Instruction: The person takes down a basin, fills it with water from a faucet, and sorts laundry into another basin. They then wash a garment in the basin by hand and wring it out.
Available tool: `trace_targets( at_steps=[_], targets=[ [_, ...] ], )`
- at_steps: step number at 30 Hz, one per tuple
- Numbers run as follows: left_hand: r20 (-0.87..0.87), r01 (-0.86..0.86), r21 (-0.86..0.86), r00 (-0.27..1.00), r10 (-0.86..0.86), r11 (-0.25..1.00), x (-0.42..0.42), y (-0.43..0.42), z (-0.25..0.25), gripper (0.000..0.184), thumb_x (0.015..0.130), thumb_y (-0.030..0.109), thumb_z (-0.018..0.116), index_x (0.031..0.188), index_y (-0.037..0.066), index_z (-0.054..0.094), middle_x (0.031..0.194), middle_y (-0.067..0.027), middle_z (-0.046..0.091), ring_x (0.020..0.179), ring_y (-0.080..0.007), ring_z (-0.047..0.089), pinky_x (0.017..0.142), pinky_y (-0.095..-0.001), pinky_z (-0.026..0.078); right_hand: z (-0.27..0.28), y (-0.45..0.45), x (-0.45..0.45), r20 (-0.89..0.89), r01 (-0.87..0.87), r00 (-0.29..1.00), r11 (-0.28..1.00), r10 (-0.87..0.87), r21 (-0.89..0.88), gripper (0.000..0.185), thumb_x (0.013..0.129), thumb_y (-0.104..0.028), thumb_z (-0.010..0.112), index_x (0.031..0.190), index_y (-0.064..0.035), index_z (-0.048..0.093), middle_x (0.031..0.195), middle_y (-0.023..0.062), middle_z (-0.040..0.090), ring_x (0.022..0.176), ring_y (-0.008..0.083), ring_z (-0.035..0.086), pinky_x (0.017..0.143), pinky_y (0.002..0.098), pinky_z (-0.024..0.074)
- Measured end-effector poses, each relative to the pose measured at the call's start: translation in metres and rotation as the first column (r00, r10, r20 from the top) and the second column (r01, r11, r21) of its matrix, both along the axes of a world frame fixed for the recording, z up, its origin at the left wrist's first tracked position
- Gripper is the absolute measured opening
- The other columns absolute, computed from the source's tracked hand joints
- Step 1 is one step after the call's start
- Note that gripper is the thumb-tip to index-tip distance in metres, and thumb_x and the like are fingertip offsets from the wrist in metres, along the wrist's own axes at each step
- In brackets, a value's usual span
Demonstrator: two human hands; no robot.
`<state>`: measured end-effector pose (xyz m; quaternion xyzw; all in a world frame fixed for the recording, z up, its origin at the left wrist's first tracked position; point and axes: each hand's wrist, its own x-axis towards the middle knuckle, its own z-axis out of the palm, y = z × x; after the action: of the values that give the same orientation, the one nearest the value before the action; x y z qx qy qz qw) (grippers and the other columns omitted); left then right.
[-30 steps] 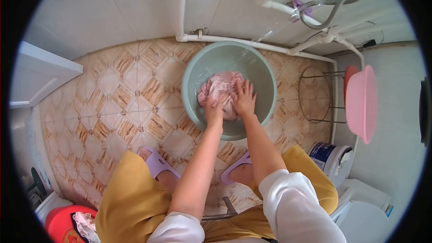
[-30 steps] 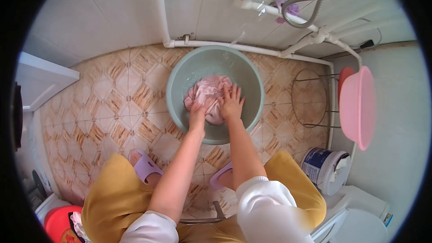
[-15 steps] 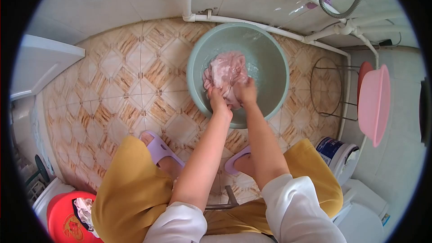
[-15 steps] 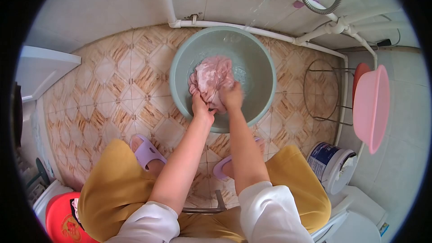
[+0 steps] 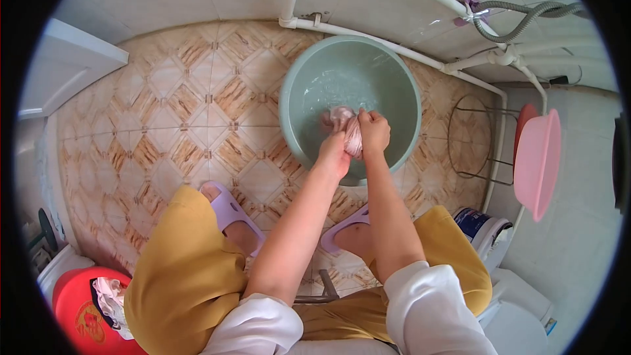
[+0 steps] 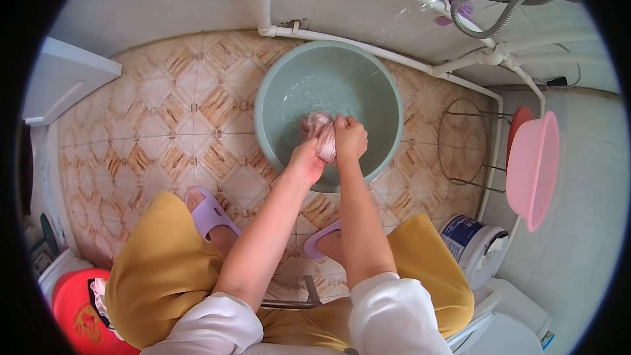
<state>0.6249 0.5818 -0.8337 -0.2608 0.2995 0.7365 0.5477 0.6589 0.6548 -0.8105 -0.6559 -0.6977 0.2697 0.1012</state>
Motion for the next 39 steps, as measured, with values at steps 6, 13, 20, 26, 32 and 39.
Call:
trace_targets(
  at_steps=[6,13,20,26,32,39],
  targets=[
    [0.052,0.176,-0.004,0.983,-0.176,0.984,-0.023,-0.007,0.003,0.027,0.090,0.026,0.051,0.107,0.006,0.056,0.100,-0.0083,0.060,0.091,-0.0195,0.059,0.074,-0.0330,0.050,0.054,-0.055,-0.018,-0.148,-0.232,0.969,0.927,0.195,-0.294,0.058,0.080,-0.041,0.065,0.125,-0.0099,0.045,0.128,0.0155,0.050,0.123,0.0283,0.044,0.098,0.0312,0.0348],
    [-0.521,-0.026,-0.277,0.844,-0.127,0.960,-0.017,0.000,0.015,0.033,0.086,0.025,0.061,0.102,-0.003,0.061,0.085,-0.0032,0.060,0.077,-0.0121,0.055,0.069,-0.0266,0.044,0.009,0.002,0.014,0.101,0.054,0.992,0.974,-0.078,0.219,0.032,0.090,-0.040,0.044,0.095,-0.0082,0.048,0.076,0.0211,0.063,0.074,0.0405,0.061,0.066,0.0510,0.0454],
    [-0.491,0.014,-0.584,0.790,-0.368,0.811,-0.007,-0.010,-0.016,0.029,0.083,0.011,0.050,0.109,0.000,0.057,0.106,-0.0110,0.053,0.091,-0.0209,0.054,0.080,-0.0324,0.042,-0.020,0.009,0.043,0.125,-0.044,0.992,0.980,0.020,0.192,0.023,0.083,-0.022,0.058,0.098,-0.0070,0.048,0.115,0.0156,0.053,0.102,0.0356,0.052,0.081,0.0432,0.0433],
    [-0.373,-0.076,-0.509,0.917,-0.140,0.858,-0.019,-0.007,-0.002,0.050,0.086,0.015,0.044,0.133,0.001,0.034,0.131,-0.0164,0.041,0.119,-0.0250,0.043,0.098,-0.0348,0.034,-0.047,-0.040,0.011,0.419,-0.835,0.544,0.519,0.727,0.182,0.053,0.079,-0.019,0.058,0.129,-0.0172,0.042,0.137,0.0100,0.037,0.129,0.0304,0.033,0.101,0.0528,0.0286],
    [-0.187,0.037,-0.496,0.971,-0.148,0.867,-0.037,-0.015,0.016,0.060,0.088,0.036,0.043,0.141,0.013,0.026,0.142,-0.0036,0.031,0.130,-0.0214,0.027,0.104,-0.0441,0.021,-0.054,-0.022,0.005,0.365,-0.782,0.574,0.623,0.733,-0.020,0.057,0.078,-0.017,0.056,0.133,-0.0230,0.039,0.141,0.0079,0.034,0.131,0.0279,0.030,0.104,0.0504,0.0271],
    [-0.111,-0.074,-0.443,0.993,0.026,0.893,-0.030,-0.012,0.020,0.056,0.091,0.040,0.038,0.141,0.017,0.027,0.143,-0.0034,0.030,0.128,-0.0196,0.031,0.105,-0.0383,0.021,-0.052,-0.035,-0.015,0.355,-0.713,0.672,0.697,0.650,0.075,0.049,0.078,-0.015,0.055,0.126,-0.0220,0.047,0.140,0.0099,0.035,0.128,0.0282,0.034,0.093,0.0485,0.0393]
  ],
)
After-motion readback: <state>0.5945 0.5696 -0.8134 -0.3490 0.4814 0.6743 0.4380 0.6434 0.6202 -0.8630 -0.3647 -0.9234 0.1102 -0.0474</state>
